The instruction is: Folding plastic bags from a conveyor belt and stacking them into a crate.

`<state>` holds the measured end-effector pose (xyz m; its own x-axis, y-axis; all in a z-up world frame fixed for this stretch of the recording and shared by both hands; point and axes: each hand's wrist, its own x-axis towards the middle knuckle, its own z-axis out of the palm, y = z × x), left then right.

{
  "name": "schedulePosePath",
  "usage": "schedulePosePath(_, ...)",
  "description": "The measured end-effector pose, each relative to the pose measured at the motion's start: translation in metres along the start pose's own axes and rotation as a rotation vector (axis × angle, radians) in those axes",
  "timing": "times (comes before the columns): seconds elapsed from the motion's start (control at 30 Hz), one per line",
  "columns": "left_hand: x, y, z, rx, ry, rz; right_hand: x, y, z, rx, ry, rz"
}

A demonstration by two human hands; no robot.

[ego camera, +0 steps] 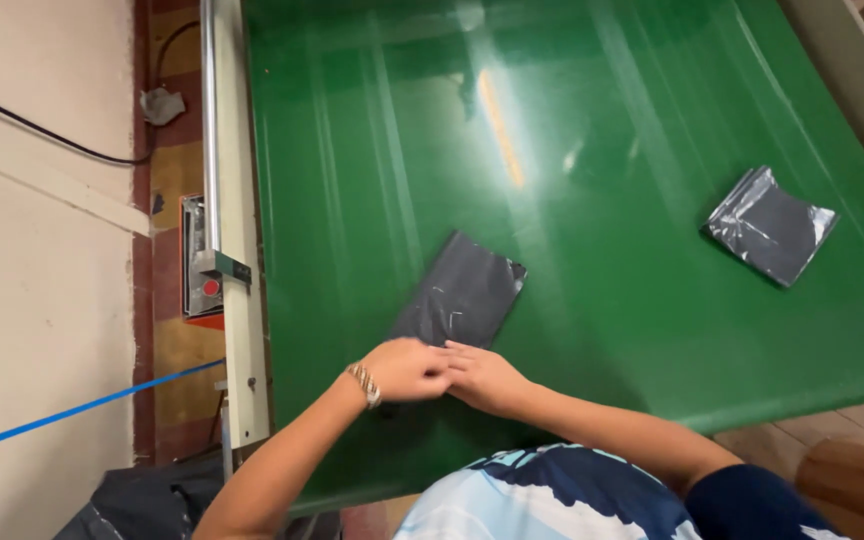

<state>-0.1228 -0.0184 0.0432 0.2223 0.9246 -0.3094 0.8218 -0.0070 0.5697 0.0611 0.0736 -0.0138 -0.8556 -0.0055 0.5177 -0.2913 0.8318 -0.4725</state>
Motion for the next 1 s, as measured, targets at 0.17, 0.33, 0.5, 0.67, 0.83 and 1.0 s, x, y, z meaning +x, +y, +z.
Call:
schedulePosePath(0.17,0.066,-0.084,0.011,-0.972,-0.128,-0.242,-0.042,0.010,-0.010,0.533,0.091,0.358)
schedulePosePath(0.33,0.083,-0.099,0.007,-1.043,0.172,-0.628,-0.040,0.043,0.001,1.239,0.607,1.246)
schedulePosePath(0.5,0.082,-0.074,0.003,-0.209,0.430,-0.508,-0.037,0.069,-0.001,1.468,0.656,1.452)
schedulePosePath(0.67,0.085,-0.043,0.010,0.197,0.560,-0.568,-0.042,0.086,0.005,1.600,0.657,1.476)
schedulePosePath(0.83,0.103,-0.024,0.020,0.471,0.866,-0.585,-0.044,0.094,0.013,1.632,0.612,1.421)
schedulePosePath(1.0,0.095,0.003,0.013,0.514,0.940,-0.199,-0.069,0.065,-0.021,1.471,0.572,1.272)
